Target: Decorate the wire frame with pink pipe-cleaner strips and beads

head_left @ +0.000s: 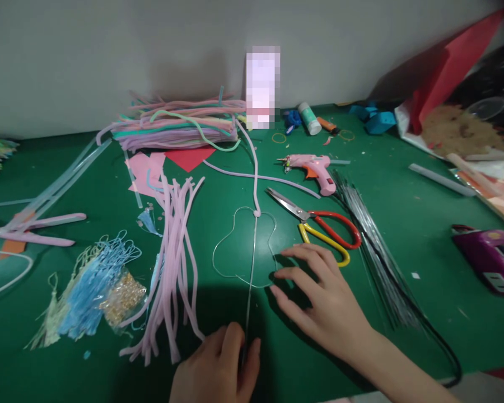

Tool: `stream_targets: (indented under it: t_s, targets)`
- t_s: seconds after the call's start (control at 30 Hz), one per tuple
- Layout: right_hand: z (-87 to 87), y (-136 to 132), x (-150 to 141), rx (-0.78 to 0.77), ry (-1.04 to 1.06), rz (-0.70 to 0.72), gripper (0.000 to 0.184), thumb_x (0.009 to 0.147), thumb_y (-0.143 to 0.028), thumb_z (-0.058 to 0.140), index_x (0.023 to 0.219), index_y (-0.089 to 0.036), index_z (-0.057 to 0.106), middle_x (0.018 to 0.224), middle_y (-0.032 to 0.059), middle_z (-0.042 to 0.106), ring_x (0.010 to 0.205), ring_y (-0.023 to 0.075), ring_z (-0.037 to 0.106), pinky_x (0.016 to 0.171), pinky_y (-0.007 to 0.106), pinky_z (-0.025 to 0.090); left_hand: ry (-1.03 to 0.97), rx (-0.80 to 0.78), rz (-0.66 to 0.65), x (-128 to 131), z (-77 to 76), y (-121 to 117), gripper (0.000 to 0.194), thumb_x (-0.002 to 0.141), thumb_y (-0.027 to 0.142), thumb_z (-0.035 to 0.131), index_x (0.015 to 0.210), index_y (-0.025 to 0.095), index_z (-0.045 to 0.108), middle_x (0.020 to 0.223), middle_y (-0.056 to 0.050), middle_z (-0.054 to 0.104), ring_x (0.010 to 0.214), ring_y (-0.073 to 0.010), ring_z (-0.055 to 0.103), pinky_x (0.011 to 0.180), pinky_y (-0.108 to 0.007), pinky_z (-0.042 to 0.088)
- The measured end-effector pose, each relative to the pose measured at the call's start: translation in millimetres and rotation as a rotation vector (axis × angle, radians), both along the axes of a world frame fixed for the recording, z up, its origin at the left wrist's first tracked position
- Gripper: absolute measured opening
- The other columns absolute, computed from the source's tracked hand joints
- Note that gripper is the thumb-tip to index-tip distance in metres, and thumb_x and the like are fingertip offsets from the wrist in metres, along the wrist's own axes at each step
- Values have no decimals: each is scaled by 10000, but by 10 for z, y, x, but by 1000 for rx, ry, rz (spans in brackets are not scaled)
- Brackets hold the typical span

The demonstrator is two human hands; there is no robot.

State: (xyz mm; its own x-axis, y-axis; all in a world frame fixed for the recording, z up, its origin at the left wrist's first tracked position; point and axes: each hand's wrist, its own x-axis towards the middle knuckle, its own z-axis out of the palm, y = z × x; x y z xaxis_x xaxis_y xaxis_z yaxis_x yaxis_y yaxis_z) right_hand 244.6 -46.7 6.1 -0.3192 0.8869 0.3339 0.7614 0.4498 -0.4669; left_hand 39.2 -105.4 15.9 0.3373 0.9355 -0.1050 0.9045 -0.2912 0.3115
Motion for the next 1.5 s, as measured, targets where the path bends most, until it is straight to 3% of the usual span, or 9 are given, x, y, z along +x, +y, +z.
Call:
stream_targets:
  t_s: [0.07,0.13,0.2,0.3,0.6,0.83,1.1,1.3,1.5]
  targets:
    - [8,-18,-51,-46,-10,59,130,859,-227,635,987,-206,645,1173,129,583,1159,305,480,952,513,484,-41,204,-32,0,65,136,186,952,247,459,850,208,609,702,-12,653,612,-160,660,503,-237,476]
    - [-4,-22,-91,-78,-34,105,159,872,-224,618,1027,-213,653,1210,129,568,1187,308,458,969,513,479,-39,365,-80,-10,107,280,185,952,227,482,1009,201,657,937,-74,720,869,-228,701,709,-328,553]
    - [-27,-16,-112,-85,-52,124,154,880,-205,600,1017,-224,668,1225,124,561,1201,308,447,975,509,479,-33,416,-169,-34,107,385,238,954,218,495,1118,224,667,1188,-94,696,1118,-286,644,892,-434,533]
    - [-51,1,-101,-88,-57,123,125,884,-180,586,943,-228,685,1221,117,559,1206,304,443,969,490,485,-20,379,-275,-93,35,424,294,969,255,478,1204,262,654,1337,-81,630,1265,-307,555,989,-517,491]
    - [-12,46,78,-50,-110,101,50,861,-203,608,852,-211,657,1220,127,559,1225,335,431,964,539,473,-5,311,-274,-147,-157,265,345,979,287,470,1292,236,606,1407,-57,576,1305,-251,526,1068,-480,445]
    - [-49,106,144,-31,-170,96,141,866,-333,647,808,-213,600,1257,125,541,1249,343,420,979,558,453,-30,305,-246,-122,-162,267,361,975,283,473,1314,235,587,1413,-42,573,1307,-229,523,1105,-440,400]
    - [-53,134,159,-23,-171,95,184,871,-348,646,789,-197,579,1250,138,537,1248,339,420,977,544,453,5,337,-195,-41,-159,214,443,968,230,452,1405,275,506,1411,-45,576,1316,-231,510,1171,-417,241]
    - [-70,155,128,-39,-172,107,195,867,-373,647,809,-198,583,1254,144,539,1258,345,409,984,549,445,37,343,-180,-1,-191,187,435,959,252,475,1391,267,525,1412,-48,574,1304,-232,520,1165,-393,222]
    - [53,193,50,-61,-106,152,160,869,-375,645,895,-219,625,1252,127,550,1261,314,416,1006,515,435,9,370,-158,20,-221,190,401,975,283,455,1360,254,561,1389,-58,594,1298,-233,520,1176,-386,164]
